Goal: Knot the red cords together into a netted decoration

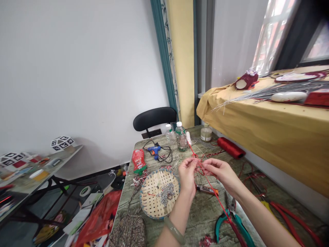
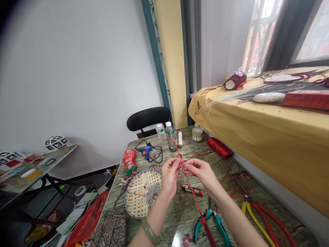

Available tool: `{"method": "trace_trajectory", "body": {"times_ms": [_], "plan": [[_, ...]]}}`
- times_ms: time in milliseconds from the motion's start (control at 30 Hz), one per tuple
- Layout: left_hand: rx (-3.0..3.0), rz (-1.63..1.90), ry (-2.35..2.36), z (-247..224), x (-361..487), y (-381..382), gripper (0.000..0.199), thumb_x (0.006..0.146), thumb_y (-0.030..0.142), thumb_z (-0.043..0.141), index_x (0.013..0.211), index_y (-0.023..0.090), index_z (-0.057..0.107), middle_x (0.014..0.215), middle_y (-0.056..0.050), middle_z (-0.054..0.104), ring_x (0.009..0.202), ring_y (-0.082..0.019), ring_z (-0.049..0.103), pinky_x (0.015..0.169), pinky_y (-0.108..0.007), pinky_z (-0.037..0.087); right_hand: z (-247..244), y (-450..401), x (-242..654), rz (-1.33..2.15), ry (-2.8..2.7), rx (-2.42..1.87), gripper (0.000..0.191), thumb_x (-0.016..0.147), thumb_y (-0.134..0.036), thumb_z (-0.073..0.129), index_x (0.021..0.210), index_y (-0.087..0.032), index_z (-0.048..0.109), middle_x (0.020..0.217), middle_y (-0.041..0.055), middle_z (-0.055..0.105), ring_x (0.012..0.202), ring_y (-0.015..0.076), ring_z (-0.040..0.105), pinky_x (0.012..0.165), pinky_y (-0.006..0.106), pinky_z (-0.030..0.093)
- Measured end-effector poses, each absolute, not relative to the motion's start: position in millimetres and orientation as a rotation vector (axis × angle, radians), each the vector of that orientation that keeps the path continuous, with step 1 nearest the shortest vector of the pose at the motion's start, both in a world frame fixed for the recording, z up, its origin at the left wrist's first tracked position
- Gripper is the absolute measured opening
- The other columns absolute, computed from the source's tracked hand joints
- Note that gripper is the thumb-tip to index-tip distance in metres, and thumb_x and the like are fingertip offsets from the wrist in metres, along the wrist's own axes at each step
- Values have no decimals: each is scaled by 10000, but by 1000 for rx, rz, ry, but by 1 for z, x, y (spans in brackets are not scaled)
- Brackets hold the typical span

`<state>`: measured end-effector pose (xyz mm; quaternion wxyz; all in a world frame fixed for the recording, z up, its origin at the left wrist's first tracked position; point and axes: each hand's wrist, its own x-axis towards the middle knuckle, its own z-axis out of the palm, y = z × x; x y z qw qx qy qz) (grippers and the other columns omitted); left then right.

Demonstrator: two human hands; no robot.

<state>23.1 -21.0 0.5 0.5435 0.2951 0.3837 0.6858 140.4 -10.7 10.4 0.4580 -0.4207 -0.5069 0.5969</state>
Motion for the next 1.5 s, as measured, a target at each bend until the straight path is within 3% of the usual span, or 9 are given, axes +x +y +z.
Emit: {"method": "trace_trajectory", "body": {"times_ms": [133, 267, 533, 733, 900, 1233, 1500], "plan": [[712, 1574, 866, 4, 22, -23, 245, 609, 320, 657, 743, 135, 569, 709, -36, 634, 474, -52, 465, 460, -169, 343, 13, -11, 140, 1485, -1274, -1008, 202, 600, -357, 670, 652, -171, 610, 631, 5, 596, 565, 115, 527, 562, 224, 435], [645, 1572, 813, 4, 22, -24, 237, 585, 299, 681, 736, 139, 596, 599, -2, 595, 519, -71, 508, 512, -179, 377, 14, -13, 142, 1556, -1154, -949, 215, 613, -332, 659, 754, -172, 640, 714, 34, 643, 603, 130, 567, 609, 246, 458], [587, 1517, 712, -1, 20, -26, 243, 596, 199, 674, 828, 132, 647, 818, -55, 633, 678, -85, 564, 637, -185, 419, 8, -14, 151, 1554, -1045, -841, 224, 612, -221, 658, 834, -197, 643, 819, 50, 664, 777, 172, 606, 770, 293, 446], [569, 1508, 708, -3, 18, -26, 187, 596, 194, 679, 752, 128, 599, 670, -9, 588, 557, -57, 518, 508, -155, 398, 8, -10, 149, 1314, -1263, -967, 206, 584, -299, 701, 753, -187, 663, 783, 38, 665, 753, 179, 587, 730, 282, 446], [567, 1463, 736, -1, 17, -27, 192, 603, 203, 675, 758, 118, 601, 634, -5, 577, 512, -44, 480, 457, -140, 376, 11, -6, 150, 1262, -1311, -1028, 294, 589, -390, 678, 793, -181, 654, 778, 47, 661, 652, 167, 581, 645, 290, 464], [515, 1417, 677, 0, 15, -25, 210, 590, 191, 688, 758, 93, 612, 639, -21, 597, 527, -44, 509, 493, -135, 396, 27, -10, 151, 390, -1965, -1109, 146, 773, -269, 481, 764, -194, 606, 732, 27, 601, 632, 145, 541, 605, 252, 422], [533, 1416, 695, -1, 14, -26, 221, 586, 201, 689, 765, 95, 616, 667, -40, 616, 549, -61, 528, 506, -152, 401, 24, -14, 144, 113, -2030, -1191, 117, 782, -221, 460, 772, -201, 575, 729, 11, 570, 624, 126, 523, 591, 225, 411]]}}
